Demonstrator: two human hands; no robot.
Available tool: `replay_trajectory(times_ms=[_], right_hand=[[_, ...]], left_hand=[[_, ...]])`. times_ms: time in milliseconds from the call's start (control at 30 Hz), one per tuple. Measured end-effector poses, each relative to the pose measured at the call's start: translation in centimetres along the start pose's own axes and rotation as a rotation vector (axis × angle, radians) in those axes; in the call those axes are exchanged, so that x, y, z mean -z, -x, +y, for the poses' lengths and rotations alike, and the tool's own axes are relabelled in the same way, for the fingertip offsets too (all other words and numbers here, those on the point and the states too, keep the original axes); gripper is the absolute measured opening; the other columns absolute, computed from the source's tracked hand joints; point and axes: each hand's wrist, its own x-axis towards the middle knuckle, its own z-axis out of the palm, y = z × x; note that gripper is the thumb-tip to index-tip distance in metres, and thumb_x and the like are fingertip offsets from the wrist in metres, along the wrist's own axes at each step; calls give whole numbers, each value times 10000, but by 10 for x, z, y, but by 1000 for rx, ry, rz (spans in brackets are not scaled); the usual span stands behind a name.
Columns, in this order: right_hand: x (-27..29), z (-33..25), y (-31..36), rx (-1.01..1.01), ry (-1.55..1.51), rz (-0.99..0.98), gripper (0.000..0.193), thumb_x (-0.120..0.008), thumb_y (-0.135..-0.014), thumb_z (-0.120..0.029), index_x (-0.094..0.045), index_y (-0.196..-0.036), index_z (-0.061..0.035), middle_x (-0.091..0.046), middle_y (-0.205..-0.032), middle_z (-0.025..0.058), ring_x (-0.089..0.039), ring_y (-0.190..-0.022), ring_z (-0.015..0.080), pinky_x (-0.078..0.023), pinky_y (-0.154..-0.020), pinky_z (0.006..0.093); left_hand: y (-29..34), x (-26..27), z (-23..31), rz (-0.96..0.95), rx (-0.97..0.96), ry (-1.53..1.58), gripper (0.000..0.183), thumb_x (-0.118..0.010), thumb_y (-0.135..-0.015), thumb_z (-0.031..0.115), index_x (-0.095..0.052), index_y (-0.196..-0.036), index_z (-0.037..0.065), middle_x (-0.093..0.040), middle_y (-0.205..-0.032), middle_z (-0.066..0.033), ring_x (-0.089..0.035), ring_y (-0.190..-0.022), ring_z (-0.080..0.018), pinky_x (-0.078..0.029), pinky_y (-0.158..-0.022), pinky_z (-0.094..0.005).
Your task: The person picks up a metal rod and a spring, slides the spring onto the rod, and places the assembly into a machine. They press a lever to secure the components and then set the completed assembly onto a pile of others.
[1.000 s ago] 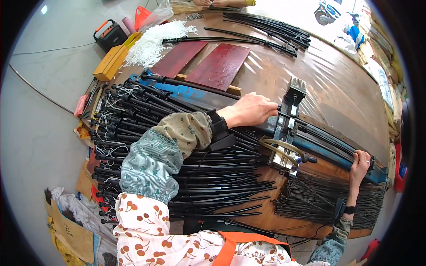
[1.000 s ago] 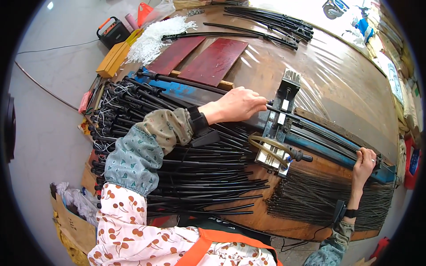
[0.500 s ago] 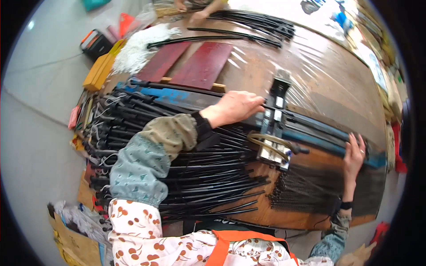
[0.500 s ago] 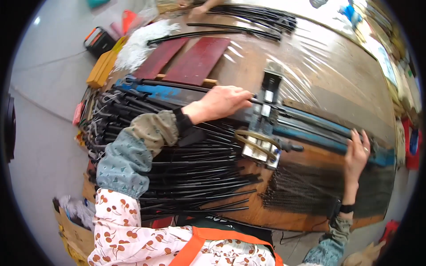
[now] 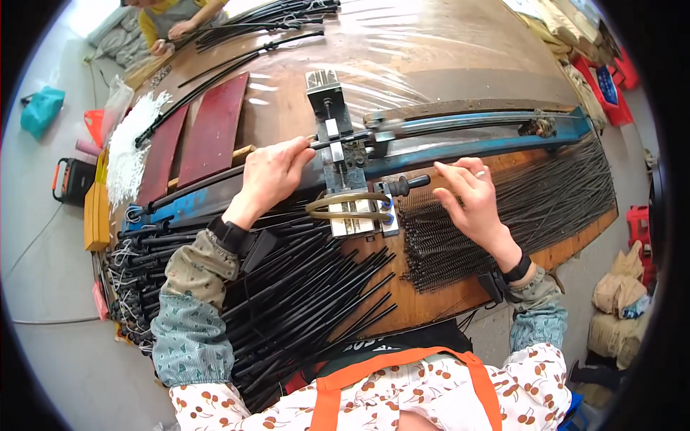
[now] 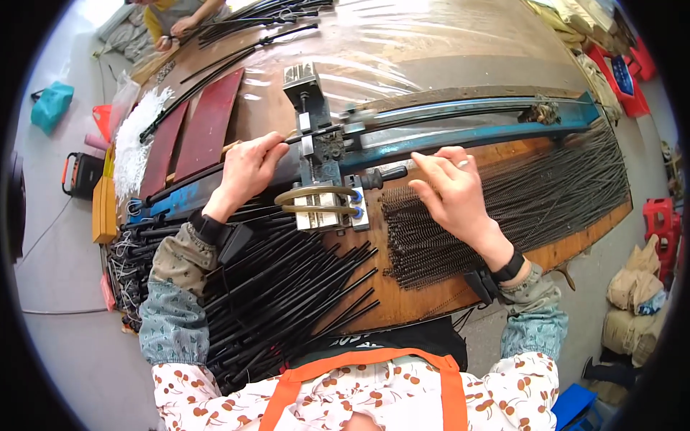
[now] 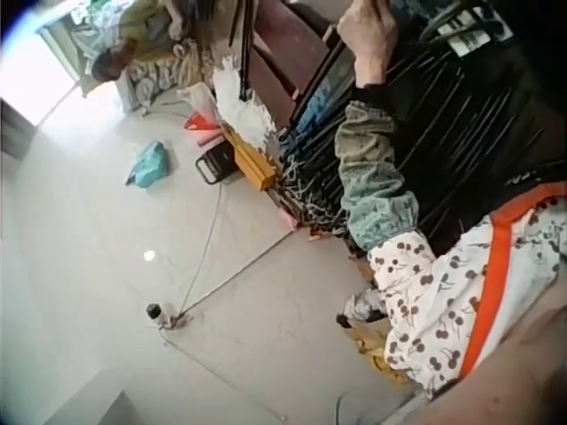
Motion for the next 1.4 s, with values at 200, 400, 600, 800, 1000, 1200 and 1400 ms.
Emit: replay_trajectory(times_ms=[200, 400, 600, 800, 1000, 1200, 1400], right_hand=[[-25, -15, -9, -51, -347, -101, 239, -687, -928, -54, -655, -1154, 17, -639, -905, 140, -609, -826, 301, -500, -750, 378], [-42, 16, -6, -99, -494, -97, 216, -616, -926, 26, -657, -1138, 22, -701, -1040, 181, -688, -933, 310, -537, -858, 354], [30, 0, 12, 52, -5, -419, 304, -802, -811, -279, -596, -886, -68, -594, -808, 95, -600, -814, 300, -467, -716, 405], [77, -45, 120, 160, -10, -1068, 251, -762, -729, -223, -551, -815, -116, -574, -817, 48, -581, -876, 250, -442, -769, 376], [55, -47, 132, 308, 183, -857, 220, -649, -757, -106, -602, -971, -89, -530, -904, 54, -554, -888, 241, -444, -767, 371], [44, -55, 91, 210, -230, -695, 249, -641, -718, 10, -614, -955, -60, -558, -853, 109, -586, -816, 325, -484, -676, 423], [-3, -62, 32, 72, -312, -577, 204, -621, -985, -153, -637, -1162, -54, -694, -958, 215, -673, -879, 415, -524, -725, 452]], left_hand=[[14, 0, 4, 22, 29, 2, 188, -620, -998, 270, -674, -978, 92, -678, -795, -154, -674, -734, -358, -501, -630, -433], [1, -22, -6, 176, -195, -81, 75, -653, -928, 169, -625, -892, 110, -663, -809, -124, -678, -753, -337, -526, -622, -441], [0, 15, -59, 207, -418, -451, 126, -609, -988, 186, -595, -1090, 112, -627, -874, -71, -669, -807, -275, -534, -632, -402], [22, 42, -118, 247, -315, -714, 376, -629, -996, 269, -591, -1369, 246, -635, -1125, -33, -604, -1073, -243, -478, -770, -444], [82, 47, 30, -50, -3, -717, 159, -671, -924, 320, -688, -871, 171, -669, -813, -31, -670, -793, -263, -454, -675, -440], [193, -36, 163, -73, 289, -248, 225, -796, -798, 291, -638, -883, 157, -561, -918, -30, -542, -937, -242, -368, -821, -426], [199, -61, 162, 93, 260, -321, 132, -735, -753, 202, -630, -708, 137, -563, -806, -48, -582, -810, -246, -440, -659, -405]])
